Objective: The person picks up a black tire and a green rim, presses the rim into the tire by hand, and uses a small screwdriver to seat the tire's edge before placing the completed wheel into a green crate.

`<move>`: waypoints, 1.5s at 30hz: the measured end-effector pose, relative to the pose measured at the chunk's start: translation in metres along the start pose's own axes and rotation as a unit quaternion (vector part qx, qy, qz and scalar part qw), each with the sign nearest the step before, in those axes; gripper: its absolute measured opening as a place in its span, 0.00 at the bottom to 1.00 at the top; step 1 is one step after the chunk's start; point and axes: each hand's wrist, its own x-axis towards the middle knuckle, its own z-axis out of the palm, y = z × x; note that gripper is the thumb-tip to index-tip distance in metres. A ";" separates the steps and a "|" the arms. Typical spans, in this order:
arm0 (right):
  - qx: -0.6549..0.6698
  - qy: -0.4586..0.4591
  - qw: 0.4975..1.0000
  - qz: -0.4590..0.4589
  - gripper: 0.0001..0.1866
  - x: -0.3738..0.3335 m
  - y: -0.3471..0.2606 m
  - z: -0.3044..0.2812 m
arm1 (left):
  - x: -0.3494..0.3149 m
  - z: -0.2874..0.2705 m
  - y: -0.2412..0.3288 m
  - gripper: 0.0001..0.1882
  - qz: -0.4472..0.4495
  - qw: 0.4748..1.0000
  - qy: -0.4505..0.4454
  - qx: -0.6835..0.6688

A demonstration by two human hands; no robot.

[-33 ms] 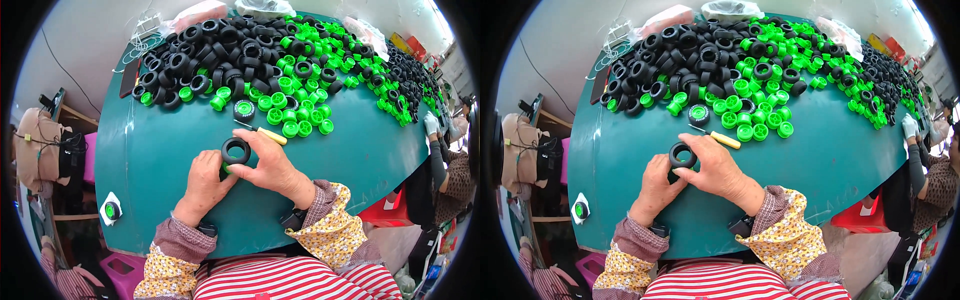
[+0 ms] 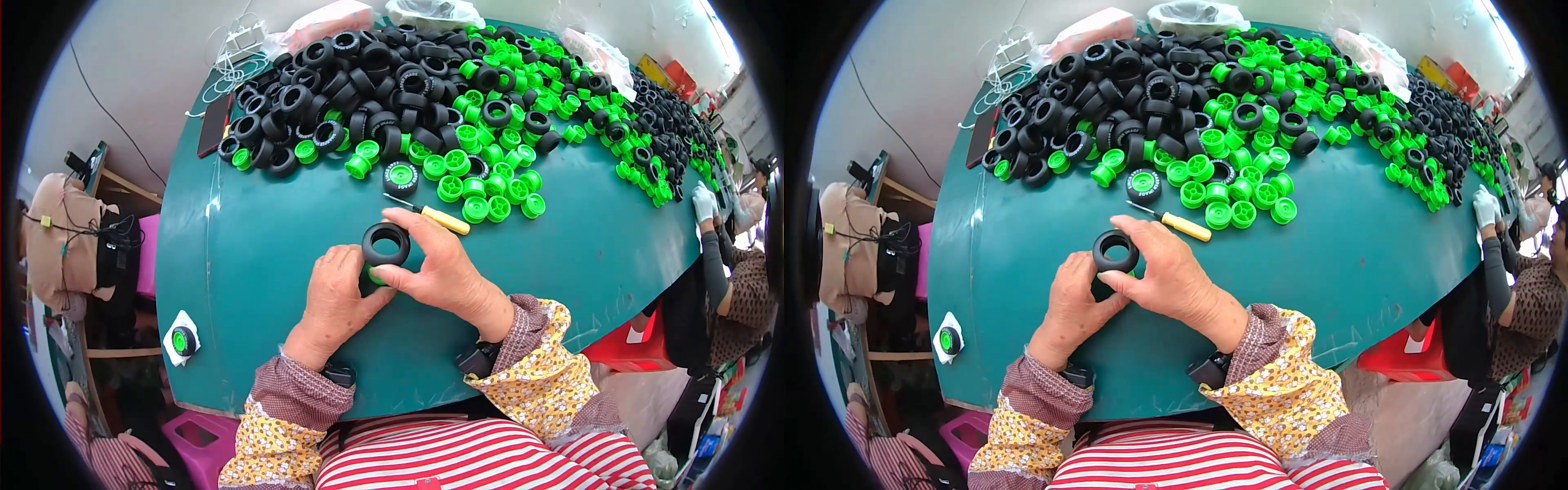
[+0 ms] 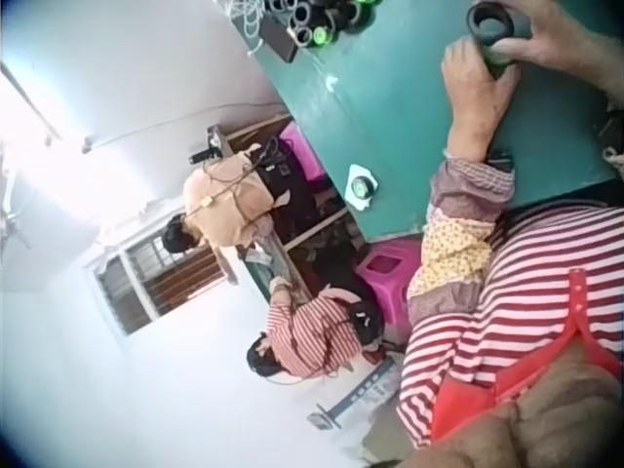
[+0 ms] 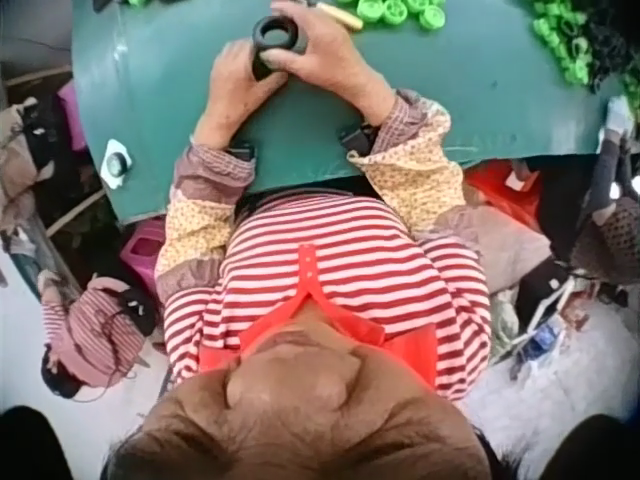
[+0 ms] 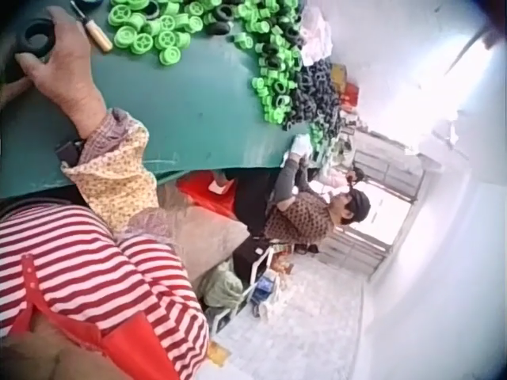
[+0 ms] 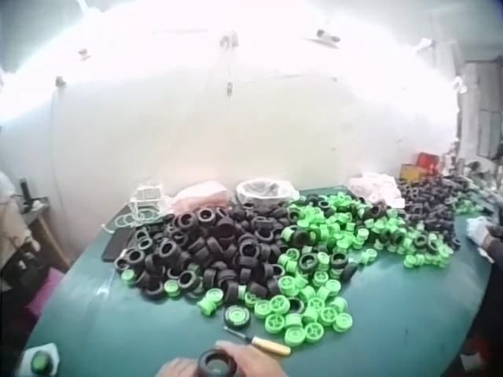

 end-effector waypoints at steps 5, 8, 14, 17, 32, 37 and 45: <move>0.022 0.034 0.999 0.000 0.33 -0.004 -0.006 0.015 | -0.004 -0.007 0.007 0.40 0.027 0.987 0.159 -0.023; 0.003 -0.015 0.999 -0.034 0.33 -0.003 -0.016 0.024 | -0.004 -0.007 0.002 0.36 0.091 0.984 0.148 -0.035; -0.071 -0.001 0.995 -0.074 0.32 -0.005 -0.004 0.015 | 0.002 -0.015 -0.008 0.25 0.009 0.994 0.091 0.057; -0.129 -0.006 0.988 -0.081 0.31 -0.008 0.008 0.014 | -0.002 -0.012 -0.019 0.23 -0.015 0.996 0.035 0.076; -0.186 0.116 0.893 -0.392 0.16 0.000 -0.071 -0.020 | 0.004 -0.019 0.004 0.27 0.104 0.982 0.125 0.095; -0.094 0.174 0.876 -0.439 0.11 -0.004 -0.072 -0.010 | -0.040 -0.055 0.046 0.25 0.218 0.974 0.051 0.020; -0.073 0.047 0.923 -0.375 0.18 -0.005 -0.099 -0.015 | -0.037 -0.008 0.104 0.12 0.506 0.843 0.166 -0.079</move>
